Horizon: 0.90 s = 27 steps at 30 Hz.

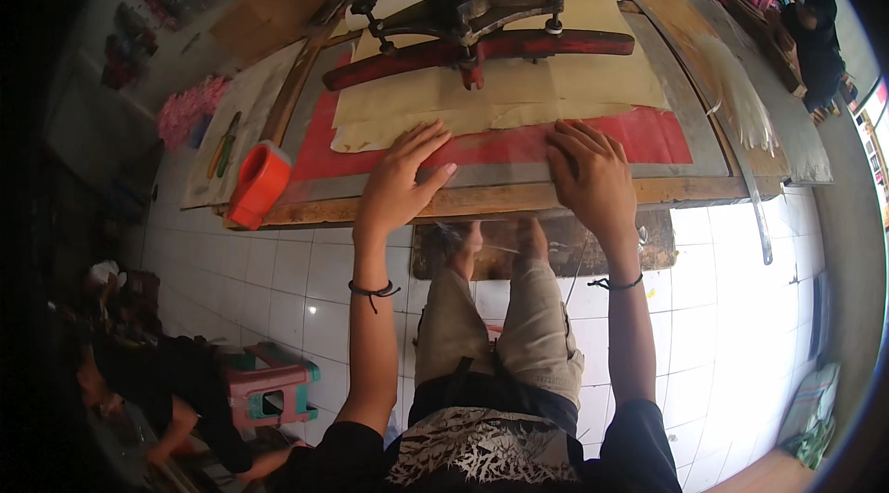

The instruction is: The person positions a clear plastic bag onto a sealing machine base and presses a lever down with both hands to seal the edge.

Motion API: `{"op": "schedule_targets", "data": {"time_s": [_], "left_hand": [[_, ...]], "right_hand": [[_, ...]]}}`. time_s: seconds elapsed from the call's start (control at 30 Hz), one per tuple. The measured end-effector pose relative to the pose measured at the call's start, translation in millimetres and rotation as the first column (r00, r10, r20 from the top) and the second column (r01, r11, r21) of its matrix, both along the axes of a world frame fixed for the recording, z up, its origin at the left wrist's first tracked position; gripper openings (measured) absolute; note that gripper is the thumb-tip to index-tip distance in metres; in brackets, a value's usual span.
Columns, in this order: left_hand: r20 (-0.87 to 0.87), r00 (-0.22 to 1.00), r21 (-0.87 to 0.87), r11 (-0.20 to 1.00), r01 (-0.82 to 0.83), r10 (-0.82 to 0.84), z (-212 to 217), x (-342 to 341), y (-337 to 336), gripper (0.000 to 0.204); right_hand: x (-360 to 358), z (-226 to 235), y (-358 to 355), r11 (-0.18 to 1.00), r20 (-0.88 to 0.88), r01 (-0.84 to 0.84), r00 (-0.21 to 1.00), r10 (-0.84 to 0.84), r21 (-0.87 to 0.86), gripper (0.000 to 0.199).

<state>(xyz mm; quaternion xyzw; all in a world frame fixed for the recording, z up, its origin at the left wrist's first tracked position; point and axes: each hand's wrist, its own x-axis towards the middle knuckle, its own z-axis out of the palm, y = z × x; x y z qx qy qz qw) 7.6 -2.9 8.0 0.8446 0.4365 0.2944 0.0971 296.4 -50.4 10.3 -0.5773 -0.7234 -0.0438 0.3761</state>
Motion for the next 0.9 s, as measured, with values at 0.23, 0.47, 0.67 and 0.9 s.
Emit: {"op": "schedule_targets", "data": {"time_s": [0.23,0.47,0.67,0.9], "left_hand": [[-0.003,1.000,-0.012,1.000,-0.015,0.015,1.8,1.1,-1.0,0.049],[-0.008,1.000,-0.001,1.000,-0.016,0.016,1.1,-1.1,-1.6,0.049],[0.001,1.000,0.007,1.000,-0.011,0.011,-1.0,0.2,-1.2,0.048],[0.006,1.000,0.017,1.000,-0.013,0.013,-3.0,-0.7,-0.4,0.047]], "right_hand": [[0.9,-0.6,1.1,1.000,-0.003,0.001,1.000,-0.001,0.010,0.026],[-0.6,1.3,0.9,1.000,-0.003,-0.013,1.000,0.013,0.015,0.026],[-0.5,1.3,-1.2,1.000,-0.003,-0.003,1.000,0.003,0.017,0.025],[0.0,0.5,-1.0,1.000,-0.014,-0.019,1.000,0.019,0.003,0.025]]}}
